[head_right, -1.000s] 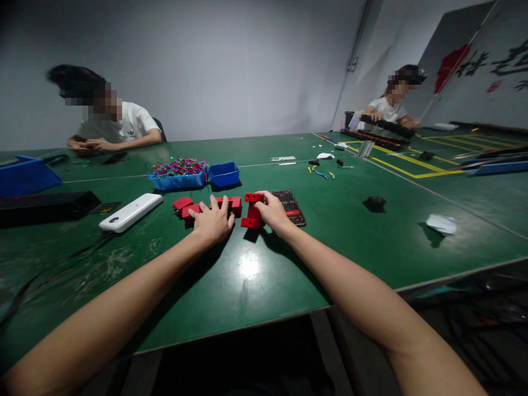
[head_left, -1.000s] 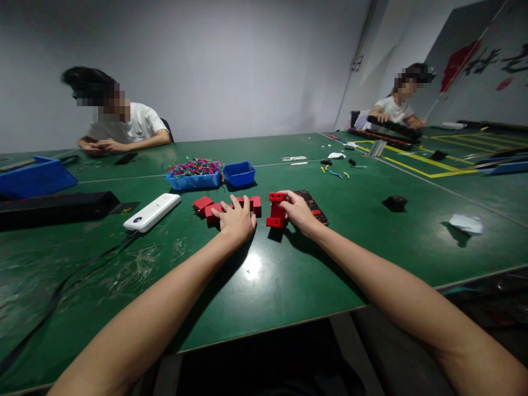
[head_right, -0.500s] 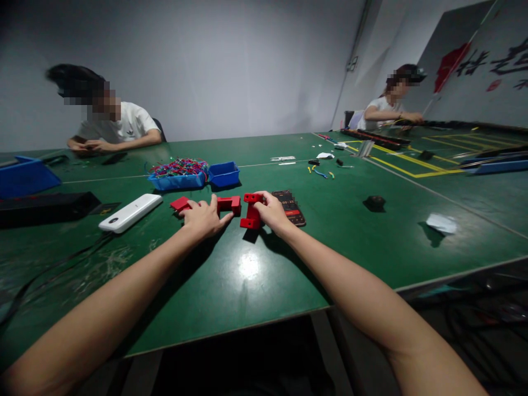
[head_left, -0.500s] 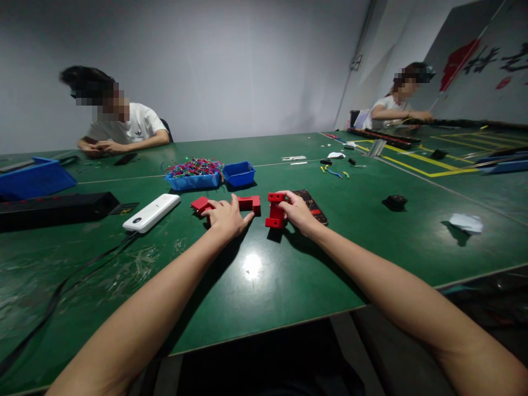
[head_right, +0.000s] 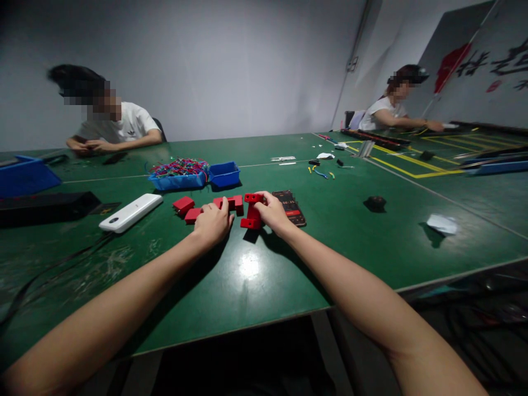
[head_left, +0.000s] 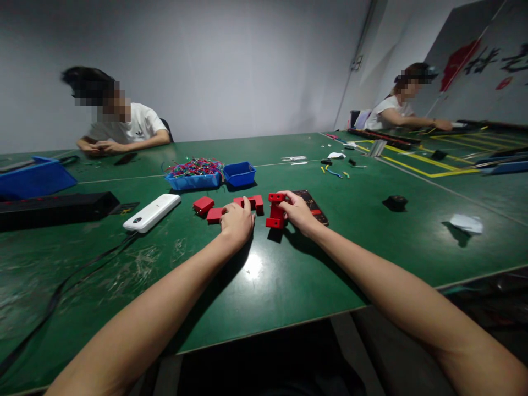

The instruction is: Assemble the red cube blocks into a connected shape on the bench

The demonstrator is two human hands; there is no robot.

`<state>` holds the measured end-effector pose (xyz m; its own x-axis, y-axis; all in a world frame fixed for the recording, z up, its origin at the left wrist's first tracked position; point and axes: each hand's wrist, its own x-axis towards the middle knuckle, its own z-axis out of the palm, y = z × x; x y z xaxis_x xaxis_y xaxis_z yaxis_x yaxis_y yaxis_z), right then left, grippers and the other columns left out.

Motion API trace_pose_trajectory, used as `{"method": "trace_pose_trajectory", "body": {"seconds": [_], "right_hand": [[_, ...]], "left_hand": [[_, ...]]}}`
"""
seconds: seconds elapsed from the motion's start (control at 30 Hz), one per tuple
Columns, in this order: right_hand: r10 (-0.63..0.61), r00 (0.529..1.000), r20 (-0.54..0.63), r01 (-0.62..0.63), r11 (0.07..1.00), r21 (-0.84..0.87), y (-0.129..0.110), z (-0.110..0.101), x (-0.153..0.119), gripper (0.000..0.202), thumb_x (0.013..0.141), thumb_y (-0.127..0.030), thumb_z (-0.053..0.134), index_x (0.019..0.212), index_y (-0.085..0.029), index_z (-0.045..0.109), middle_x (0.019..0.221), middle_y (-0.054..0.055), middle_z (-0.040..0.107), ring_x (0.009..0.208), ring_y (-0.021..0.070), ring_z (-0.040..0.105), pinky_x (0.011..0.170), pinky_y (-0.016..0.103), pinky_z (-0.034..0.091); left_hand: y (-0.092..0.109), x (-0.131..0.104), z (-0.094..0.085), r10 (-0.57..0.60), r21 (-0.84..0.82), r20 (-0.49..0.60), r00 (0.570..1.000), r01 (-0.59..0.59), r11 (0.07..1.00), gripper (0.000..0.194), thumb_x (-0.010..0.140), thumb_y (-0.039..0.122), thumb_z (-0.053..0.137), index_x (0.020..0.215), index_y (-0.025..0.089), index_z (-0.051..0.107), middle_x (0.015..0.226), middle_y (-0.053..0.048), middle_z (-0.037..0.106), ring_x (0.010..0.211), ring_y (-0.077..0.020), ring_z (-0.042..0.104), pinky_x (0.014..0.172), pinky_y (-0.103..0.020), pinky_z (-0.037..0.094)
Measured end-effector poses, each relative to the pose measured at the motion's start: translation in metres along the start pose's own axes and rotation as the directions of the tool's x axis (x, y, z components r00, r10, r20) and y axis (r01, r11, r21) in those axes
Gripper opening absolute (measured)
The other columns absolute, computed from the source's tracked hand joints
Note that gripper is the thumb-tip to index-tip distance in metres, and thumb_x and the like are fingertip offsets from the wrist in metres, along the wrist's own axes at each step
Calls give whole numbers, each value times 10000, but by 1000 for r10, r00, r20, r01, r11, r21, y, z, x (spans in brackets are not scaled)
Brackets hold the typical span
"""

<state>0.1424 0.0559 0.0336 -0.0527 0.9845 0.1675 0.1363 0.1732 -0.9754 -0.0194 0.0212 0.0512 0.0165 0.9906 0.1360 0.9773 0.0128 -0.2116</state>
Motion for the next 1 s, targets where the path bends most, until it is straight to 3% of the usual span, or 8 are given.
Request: {"method": "trace_pose_trajectory", "body": {"seconds": [0.1, 0.33, 0.57, 0.7, 0.8, 0.9, 1.0], "right_hand": [[4, 1000, 1, -4, 1000, 7, 1, 0, 0, 316, 671, -221, 545, 979, -178, 603, 785, -4, 647, 620, 115, 519, 590, 241, 447], [-12, 1000, 3, 12, 1000, 5, 4, 0, 2, 299, 678, -210, 540, 965, -175, 615, 732, -11, 630, 597, 111, 506, 555, 225, 425], [29, 1000, 10, -29, 998, 63, 0, 1, -1, 330, 671, -198, 547, 997, -174, 588, 680, -35, 595, 548, 102, 492, 539, 226, 421], [50, 999, 3, -50, 990, 129, -1, 2, -1, 344, 655, -202, 556, 997, -177, 573, 704, -28, 615, 567, 114, 529, 534, 231, 428], [45, 999, 7, -46, 973, 226, 1, 2, 2, 333, 649, -219, 568, 981, -194, 568, 767, -23, 645, 614, 122, 573, 571, 239, 461], [33, 999, 14, -35, 954, 298, 4, 1, 5, 325, 639, -231, 594, 962, -207, 565, 774, -33, 653, 644, 129, 604, 645, 267, 501], [25, 999, 30, -33, 949, 314, 5, 1, 5, 323, 636, -237, 615, 954, -212, 567, 768, -35, 656, 663, 138, 624, 679, 287, 516]], "left_hand": [[0, 1, 1, 23, -1, 3, 1000, -23, 1000, 581, 946, 363, 333, 1460, 97, 280, 1188, -288, 559, 1072, -342, 569, 737, -383, 531], [6, -2, 4, 56, 12, -31, 998, -56, 998, 545, 924, 119, 198, 1466, 132, 258, 1216, -263, 530, 999, -296, 638, 730, -357, 539], [8, -6, 1, 79, -39, -105, 991, -83, 996, 424, 929, 142, 218, 1312, 138, 400, 1151, -187, 508, 967, -288, 629, 728, -396, 545], [14, -7, 3, 203, -148, -122, 971, -221, 964, 340, 921, 175, 305, 1233, 132, 433, 1103, -153, 516, 978, -262, 612, 733, -344, 536], [17, -4, 10, 317, -243, -178, 931, -354, 903, 289, 911, 224, 386, 1170, 123, 464, 1099, -137, 524, 986, -239, 593, 803, -339, 516], [15, 2, 19, 334, -345, -276, 901, -418, 840, 337, 876, 311, 500, 1144, 109, 472, 1131, -146, 524, 1070, -239, 549, 917, -337, 467], [9, 9, 26, 327, -357, -269, 906, -409, 840, 422, 852, 437, 531, 1137, 129, 490, 1115, -149, 549, 1045, -271, 552, 878, -373, 469]]}}
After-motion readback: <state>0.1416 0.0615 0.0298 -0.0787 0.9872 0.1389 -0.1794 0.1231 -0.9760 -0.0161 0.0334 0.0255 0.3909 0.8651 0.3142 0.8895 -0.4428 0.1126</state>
